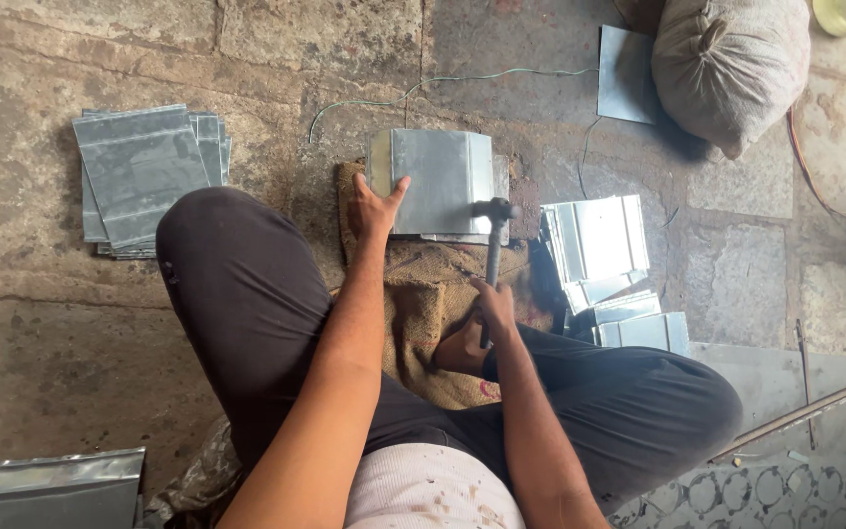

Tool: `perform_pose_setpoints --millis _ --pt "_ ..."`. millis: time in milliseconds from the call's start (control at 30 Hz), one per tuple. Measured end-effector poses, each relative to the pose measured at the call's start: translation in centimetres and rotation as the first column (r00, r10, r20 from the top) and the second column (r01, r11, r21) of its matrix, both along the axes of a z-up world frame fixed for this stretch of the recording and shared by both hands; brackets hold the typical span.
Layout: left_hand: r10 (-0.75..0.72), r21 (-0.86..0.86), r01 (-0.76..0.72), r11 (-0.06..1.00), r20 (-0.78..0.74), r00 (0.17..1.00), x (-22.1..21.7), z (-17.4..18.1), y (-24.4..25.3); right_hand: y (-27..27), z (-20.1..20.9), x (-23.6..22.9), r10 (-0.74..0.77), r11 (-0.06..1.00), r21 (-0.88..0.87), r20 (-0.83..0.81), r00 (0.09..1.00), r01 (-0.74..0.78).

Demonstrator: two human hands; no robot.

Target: The person sits on the floor and uses a hammer to flatten and shape rectangular metal sheets placed on a wooden block. They repeatedly strike the sheets, adjust their position, and stack the finished pieces.

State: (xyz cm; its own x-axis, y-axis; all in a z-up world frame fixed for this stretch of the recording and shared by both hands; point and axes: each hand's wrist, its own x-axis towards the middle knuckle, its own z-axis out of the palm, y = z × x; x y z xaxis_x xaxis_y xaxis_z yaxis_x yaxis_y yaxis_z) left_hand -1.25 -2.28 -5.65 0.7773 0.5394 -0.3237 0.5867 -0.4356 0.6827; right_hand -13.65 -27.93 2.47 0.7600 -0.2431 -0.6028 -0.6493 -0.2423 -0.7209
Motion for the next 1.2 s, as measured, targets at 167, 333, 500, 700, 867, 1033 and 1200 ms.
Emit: perform_pose_setpoints --millis 167,333,500,700,867,1033,1200 --pt "0.006 -0.026 -0.005 1.0 0.021 1.0 0.2 -1.2 0.1 1.5 5.5 0.7 -0.066 0.995 -0.063 0.192 0.979 0.079" --pt "0.003 0.061 -0.007 0.998 0.076 0.997 0.4 -1.2 -0.1 -1.5 15.8 1.3 -0.081 0.995 0.103 0.729 0.679 0.007" --pt "-0.053 -0.052 0.05 0.997 -0.058 0.997 0.6 1.3 -0.1 -4.8 24.7 1.0 -0.142 0.916 0.193 0.976 0.167 -0.352" --pt "-0.03 0.001 0.03 1.0 0.065 0.997 0.6 0.6 -0.3 -0.8 8.8 -0.9 -0.021 0.998 0.051 0.869 0.494 -0.048" --pt "-0.024 0.004 0.024 1.0 -0.012 1.0 0.7 0.4 -0.7 0.0 4.1 -3.5 0.062 0.994 0.087 -0.031 0.998 -0.059" --pt "0.017 -0.037 -0.018 0.999 -0.041 0.999 0.8 0.8 -0.6 -3.6 13.3 -1.4 -0.304 0.9 0.388 0.228 0.925 0.2" --pt "-0.081 0.033 0.079 0.996 0.059 0.995 -0.4 0.7 -0.6 -9.2 23.4 0.6 -0.545 0.769 0.528 0.836 0.063 -0.361"
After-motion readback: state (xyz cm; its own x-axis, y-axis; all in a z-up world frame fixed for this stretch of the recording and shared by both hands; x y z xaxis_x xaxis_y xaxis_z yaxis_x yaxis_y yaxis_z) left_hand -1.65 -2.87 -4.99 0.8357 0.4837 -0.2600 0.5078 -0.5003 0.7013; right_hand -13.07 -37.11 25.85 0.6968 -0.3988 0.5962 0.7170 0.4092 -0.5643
